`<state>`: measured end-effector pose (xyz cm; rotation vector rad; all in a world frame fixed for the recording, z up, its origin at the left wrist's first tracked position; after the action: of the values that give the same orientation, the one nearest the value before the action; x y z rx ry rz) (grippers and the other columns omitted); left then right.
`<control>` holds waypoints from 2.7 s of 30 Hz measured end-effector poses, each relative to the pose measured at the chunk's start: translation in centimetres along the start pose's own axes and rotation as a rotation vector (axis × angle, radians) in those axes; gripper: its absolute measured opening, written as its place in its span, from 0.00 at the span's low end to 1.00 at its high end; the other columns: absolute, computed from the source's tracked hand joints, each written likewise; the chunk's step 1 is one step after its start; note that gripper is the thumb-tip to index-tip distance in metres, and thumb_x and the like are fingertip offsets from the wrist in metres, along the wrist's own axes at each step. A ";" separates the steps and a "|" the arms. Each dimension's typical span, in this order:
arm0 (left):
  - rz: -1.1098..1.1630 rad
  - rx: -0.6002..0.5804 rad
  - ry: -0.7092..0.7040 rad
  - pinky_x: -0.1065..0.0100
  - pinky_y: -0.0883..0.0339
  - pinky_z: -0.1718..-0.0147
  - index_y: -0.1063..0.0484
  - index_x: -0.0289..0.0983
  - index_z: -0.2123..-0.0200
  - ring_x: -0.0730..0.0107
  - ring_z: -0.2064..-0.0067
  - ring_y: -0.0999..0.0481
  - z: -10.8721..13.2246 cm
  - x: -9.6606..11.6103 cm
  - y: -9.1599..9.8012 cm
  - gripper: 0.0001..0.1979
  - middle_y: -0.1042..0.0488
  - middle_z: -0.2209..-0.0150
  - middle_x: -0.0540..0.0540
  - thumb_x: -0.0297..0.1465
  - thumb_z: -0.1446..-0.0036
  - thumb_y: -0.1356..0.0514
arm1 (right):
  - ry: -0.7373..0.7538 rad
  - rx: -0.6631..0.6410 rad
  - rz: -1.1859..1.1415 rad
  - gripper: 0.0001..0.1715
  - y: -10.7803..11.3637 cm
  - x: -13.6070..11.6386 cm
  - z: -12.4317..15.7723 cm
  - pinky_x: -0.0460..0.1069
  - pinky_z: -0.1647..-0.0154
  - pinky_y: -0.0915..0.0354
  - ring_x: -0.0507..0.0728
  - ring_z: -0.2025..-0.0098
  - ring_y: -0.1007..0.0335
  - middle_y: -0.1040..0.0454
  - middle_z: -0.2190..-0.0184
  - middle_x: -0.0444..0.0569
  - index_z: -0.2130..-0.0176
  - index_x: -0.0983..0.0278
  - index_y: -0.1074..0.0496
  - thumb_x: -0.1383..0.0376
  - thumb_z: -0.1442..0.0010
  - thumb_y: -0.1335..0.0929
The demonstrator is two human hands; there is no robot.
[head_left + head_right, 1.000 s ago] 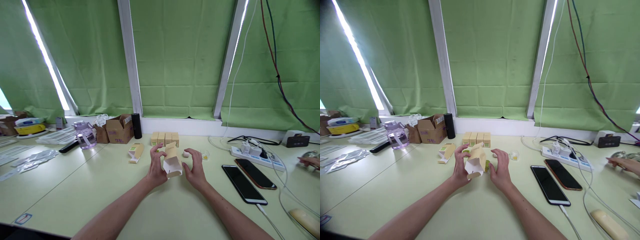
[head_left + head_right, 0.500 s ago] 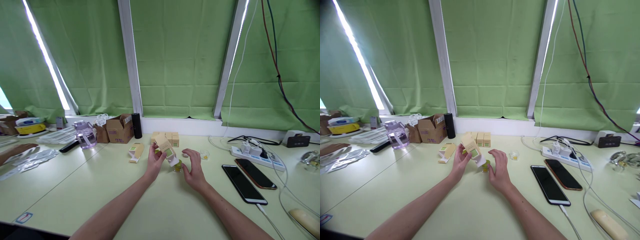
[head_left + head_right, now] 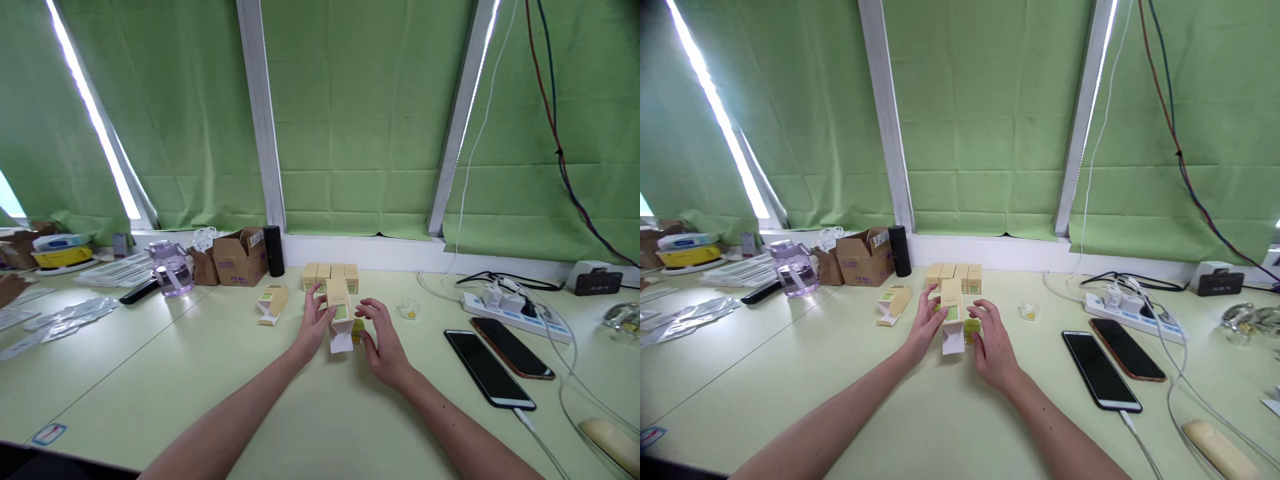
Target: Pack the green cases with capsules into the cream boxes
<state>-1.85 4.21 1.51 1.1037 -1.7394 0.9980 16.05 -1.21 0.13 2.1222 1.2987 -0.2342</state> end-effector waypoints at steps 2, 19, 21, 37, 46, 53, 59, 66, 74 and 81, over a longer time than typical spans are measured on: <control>0.005 -0.024 0.005 0.58 0.29 0.48 0.51 0.49 0.34 0.56 0.46 0.22 0.0 -0.1 0.0 0.38 0.31 0.43 0.42 0.46 0.39 0.34 | 0.003 -0.012 -0.004 0.30 0.0 -0.1 0.0 0.64 0.42 0.28 0.66 0.35 0.37 0.40 0.37 0.58 0.36 0.55 0.41 0.74 0.34 0.39; -0.124 -0.073 -0.040 0.61 0.29 0.51 0.46 0.46 0.36 0.59 0.47 0.25 0.1 0.0 -0.3 0.32 0.38 0.37 0.38 0.50 0.36 0.38 | -0.156 -0.053 -0.298 0.31 -0.8 -0.2 0.1 0.59 0.52 0.23 0.60 0.53 0.25 0.42 0.38 0.57 0.37 0.51 0.35 0.73 0.35 0.38; -0.151 -0.059 -0.068 0.62 0.28 0.55 0.46 0.47 0.36 0.65 0.54 0.23 0.1 -0.1 -0.2 0.31 0.39 0.37 0.39 0.50 0.35 0.40 | -0.186 -0.028 -0.328 0.30 -0.7 0.0 0.1 0.59 0.52 0.23 0.59 0.54 0.25 0.42 0.38 0.57 0.36 0.51 0.35 0.71 0.34 0.38; -0.293 -0.186 -0.180 0.60 0.26 0.53 0.29 0.46 0.44 0.66 0.54 0.24 0.7 0.5 -0.5 0.22 0.48 0.33 0.40 0.37 0.41 0.32 | -0.304 0.003 -0.419 0.24 -0.5 0.4 -0.1 0.57 0.49 0.25 0.57 0.53 0.26 0.44 0.39 0.54 0.36 0.51 0.34 0.62 0.30 0.37; -0.273 -0.142 -0.202 0.60 0.25 0.53 0.28 0.45 0.44 0.71 0.57 0.25 0.4 0.0 -0.3 0.21 0.44 0.37 0.40 0.37 0.39 0.33 | -0.290 0.028 -0.415 0.24 -0.5 0.6 -0.1 0.58 0.46 0.26 0.57 0.51 0.25 0.43 0.40 0.54 0.37 0.52 0.34 0.63 0.30 0.37; -0.295 -0.110 -0.231 0.59 0.24 0.52 0.27 0.42 0.44 0.71 0.59 0.24 0.1 -0.6 -0.3 0.19 0.41 0.39 0.40 0.37 0.37 0.36 | -0.282 0.030 -0.401 0.23 -0.5 0.6 -0.2 0.58 0.45 0.26 0.57 0.52 0.25 0.42 0.40 0.53 0.39 0.53 0.32 0.63 0.32 0.35; -0.293 -0.102 -0.245 0.60 0.24 0.54 0.26 0.42 0.44 0.71 0.58 0.25 0.1 -0.6 -0.5 0.17 0.39 0.40 0.40 0.32 0.37 0.37 | -0.279 0.050 -0.389 0.22 -0.4 0.3 -0.3 0.58 0.45 0.26 0.56 0.53 0.25 0.41 0.41 0.53 0.40 0.53 0.31 0.63 0.32 0.34; -0.291 -0.113 -0.260 0.61 0.25 0.53 0.26 0.43 0.45 0.71 0.58 0.25 0.3 -0.5 -0.6 0.18 0.39 0.41 0.42 0.28 0.37 0.38 | -0.275 0.085 -0.390 0.20 -0.2 0.1 -0.4 0.56 0.49 0.25 0.56 0.55 0.25 0.40 0.42 0.53 0.41 0.54 0.29 0.60 0.31 0.33; -0.328 -0.107 -0.285 0.59 0.24 0.52 0.26 0.43 0.45 0.63 0.50 0.25 0.6 -0.2 -1.0 0.17 0.39 0.41 0.40 0.31 0.37 0.37 | -0.291 0.135 -0.382 0.17 0.0 0.2 -0.5 0.55 0.53 0.24 0.55 0.58 0.25 0.37 0.43 0.53 0.45 0.55 0.27 0.58 0.31 0.33; -0.369 -0.108 -0.313 0.59 0.25 0.51 0.26 0.43 0.45 0.62 0.51 0.25 0.7 -0.3 -1.1 0.17 0.39 0.41 0.39 0.34 0.36 0.36 | -0.314 0.162 -0.365 0.15 -0.2 0.3 -0.5 0.55 0.55 0.24 0.56 0.58 0.25 0.36 0.44 0.53 0.47 0.55 0.27 0.57 0.32 0.32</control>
<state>-0.86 3.30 1.16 1.5034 -1.7182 0.5193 15.97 -0.65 0.36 1.8629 1.5030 -0.8161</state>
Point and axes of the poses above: each hand's wrist, its own z-axis away from the middle knuckle, its own y-axis out of the back of the hand, x = y × z, the point moved 3 cm from there along -z, towards the middle knuckle
